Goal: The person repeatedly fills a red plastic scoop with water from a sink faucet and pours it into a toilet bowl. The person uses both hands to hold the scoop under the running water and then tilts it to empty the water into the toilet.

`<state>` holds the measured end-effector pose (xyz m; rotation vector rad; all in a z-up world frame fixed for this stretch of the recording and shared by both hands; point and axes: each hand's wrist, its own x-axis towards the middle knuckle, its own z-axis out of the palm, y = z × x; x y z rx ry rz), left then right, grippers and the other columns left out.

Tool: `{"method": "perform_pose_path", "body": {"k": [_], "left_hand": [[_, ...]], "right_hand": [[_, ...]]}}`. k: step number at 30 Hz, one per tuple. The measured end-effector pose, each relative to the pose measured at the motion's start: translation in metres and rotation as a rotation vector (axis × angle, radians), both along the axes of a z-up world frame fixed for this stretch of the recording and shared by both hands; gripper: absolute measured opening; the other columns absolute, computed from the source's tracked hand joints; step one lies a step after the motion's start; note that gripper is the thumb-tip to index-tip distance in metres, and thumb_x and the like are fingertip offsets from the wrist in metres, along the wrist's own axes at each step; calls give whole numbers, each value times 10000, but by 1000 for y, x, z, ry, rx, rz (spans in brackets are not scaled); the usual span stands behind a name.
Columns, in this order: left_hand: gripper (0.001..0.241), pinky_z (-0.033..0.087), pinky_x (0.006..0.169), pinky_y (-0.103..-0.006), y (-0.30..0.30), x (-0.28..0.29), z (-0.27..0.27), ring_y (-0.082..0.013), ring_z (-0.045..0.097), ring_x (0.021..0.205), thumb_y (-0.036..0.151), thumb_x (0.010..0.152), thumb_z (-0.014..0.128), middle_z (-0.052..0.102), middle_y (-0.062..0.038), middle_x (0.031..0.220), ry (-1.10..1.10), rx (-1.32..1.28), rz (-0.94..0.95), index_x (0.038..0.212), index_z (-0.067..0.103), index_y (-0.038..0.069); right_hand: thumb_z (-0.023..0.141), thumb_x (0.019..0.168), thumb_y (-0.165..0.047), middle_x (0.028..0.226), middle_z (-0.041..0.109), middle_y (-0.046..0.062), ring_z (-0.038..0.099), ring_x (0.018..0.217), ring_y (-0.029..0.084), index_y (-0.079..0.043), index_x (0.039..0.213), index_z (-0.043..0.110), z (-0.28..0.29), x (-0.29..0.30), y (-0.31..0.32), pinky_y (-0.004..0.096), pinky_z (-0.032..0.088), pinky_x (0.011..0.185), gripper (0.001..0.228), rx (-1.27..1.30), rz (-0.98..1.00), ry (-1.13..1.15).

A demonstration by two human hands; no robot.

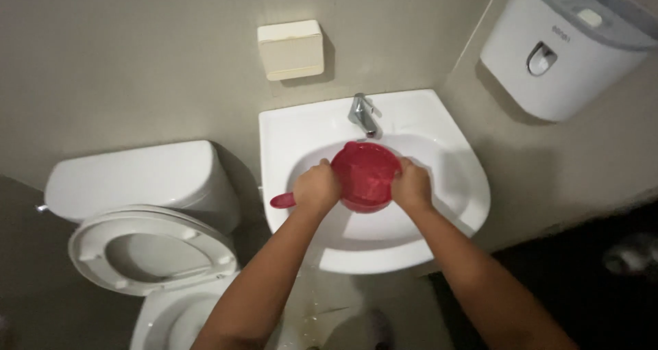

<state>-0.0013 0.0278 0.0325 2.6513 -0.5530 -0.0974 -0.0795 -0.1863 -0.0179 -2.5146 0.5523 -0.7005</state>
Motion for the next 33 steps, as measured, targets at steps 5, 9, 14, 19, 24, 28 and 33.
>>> {"method": "perform_pose_path", "body": {"k": [5,9,14,19,24,28,33], "left_hand": [[224,582,794,-526,43,-19,27,-411,741,883,153,877,566,749,-236,942,-66,-22,-49,1012,699,32],[239,576,794,-523,74,-41,55,-410,736,886,213,909,571,753,-215,949,-71,-75,-4,1003,739,72],[261,573,822,-525,112,-73,70,-407,740,893,247,924,578,752,-217,955,-87,-83,48,1039,761,101],[289,567,828,-532,144,-118,73,-418,730,905,271,955,562,748,-214,966,-119,-135,121,1109,765,134],[280,564,807,-526,166,-169,79,-405,728,912,278,947,577,748,-182,993,-126,-132,230,1110,769,155],[268,556,829,-524,179,-213,80,-412,719,918,282,963,578,756,-183,967,-107,-183,287,1092,777,157],[258,556,818,-538,198,-256,74,-416,721,916,308,964,596,755,-196,964,-133,-192,323,1081,785,176]], "right_hand": [[610,825,11,954,740,246,727,893,428,-53,1105,750,47,-33,53,510,578,824,320,47,-33,25],[631,821,-1,953,737,263,712,915,438,-35,1167,726,64,-50,81,506,569,830,360,69,-34,5],[605,845,-11,961,742,258,744,925,409,-36,1173,718,85,-73,116,491,592,835,348,72,-47,101],[616,946,-107,1060,738,266,713,1033,418,-18,1235,683,119,-115,155,494,564,942,310,35,18,284],[732,837,-202,1391,530,236,408,1314,382,54,1282,617,112,-154,179,502,395,1054,527,-194,208,2],[738,859,-243,1391,557,198,411,1299,354,29,1223,662,113,-190,197,508,370,1077,461,-229,383,-14],[712,865,-226,1258,664,119,502,1275,305,-43,1072,757,102,-227,219,497,329,1107,280,-282,490,-18]]}}
